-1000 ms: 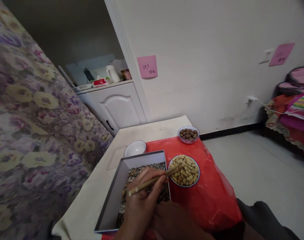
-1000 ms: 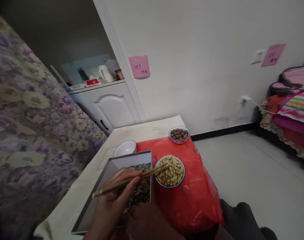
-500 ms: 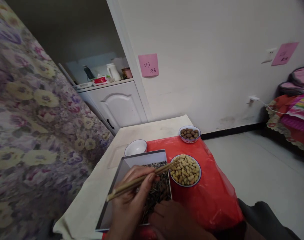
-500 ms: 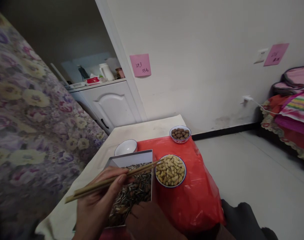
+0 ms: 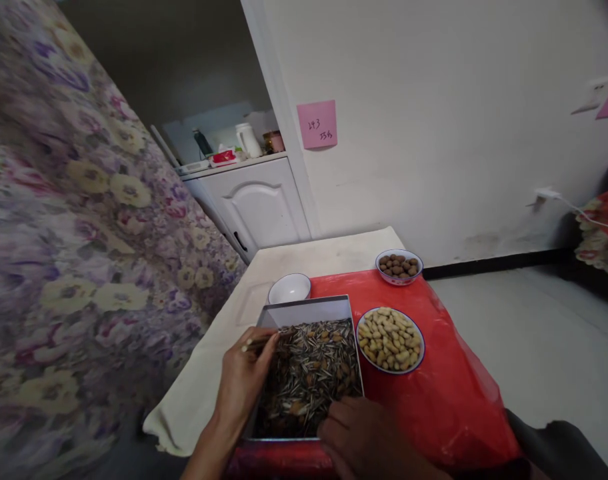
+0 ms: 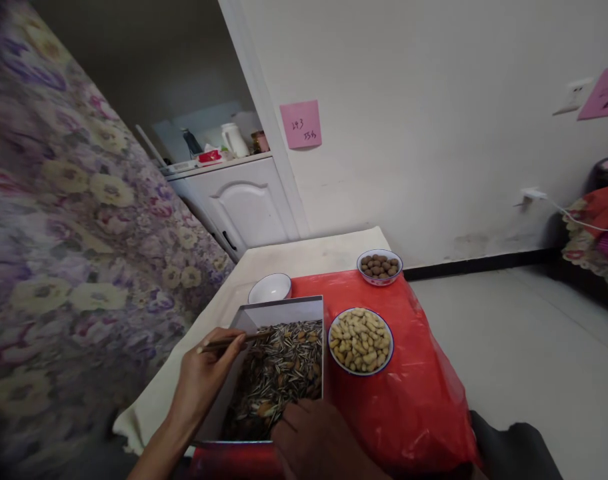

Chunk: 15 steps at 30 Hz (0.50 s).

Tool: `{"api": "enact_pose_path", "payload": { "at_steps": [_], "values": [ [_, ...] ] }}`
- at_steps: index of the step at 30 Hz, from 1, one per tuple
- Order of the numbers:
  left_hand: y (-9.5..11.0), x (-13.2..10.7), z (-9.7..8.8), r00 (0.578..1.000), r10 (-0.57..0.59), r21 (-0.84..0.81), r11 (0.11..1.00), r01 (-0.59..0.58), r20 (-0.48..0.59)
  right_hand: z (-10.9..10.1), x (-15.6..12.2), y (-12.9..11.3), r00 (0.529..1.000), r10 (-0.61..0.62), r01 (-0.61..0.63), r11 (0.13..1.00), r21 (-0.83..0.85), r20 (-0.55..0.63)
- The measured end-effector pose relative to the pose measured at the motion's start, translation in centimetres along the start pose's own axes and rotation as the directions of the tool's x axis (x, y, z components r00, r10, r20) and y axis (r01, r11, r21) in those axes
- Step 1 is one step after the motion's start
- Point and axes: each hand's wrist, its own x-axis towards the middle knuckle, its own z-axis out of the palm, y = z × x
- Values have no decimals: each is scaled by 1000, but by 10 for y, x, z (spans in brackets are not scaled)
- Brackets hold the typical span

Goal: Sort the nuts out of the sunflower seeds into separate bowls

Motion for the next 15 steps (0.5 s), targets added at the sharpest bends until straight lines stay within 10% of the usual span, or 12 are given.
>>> {"api": "enact_pose_path", "payload": {
  "at_steps": [8,15],
  "values": [
    [26,8,29,972,49,-152,988,-14,229,10,0,0,997,-23,19,999,-51,-76],
    [27,-8,-4,942,-25,-208,973,100,335,16,-3,1,989,-17,9,998,-55,-146]
  ]
}}
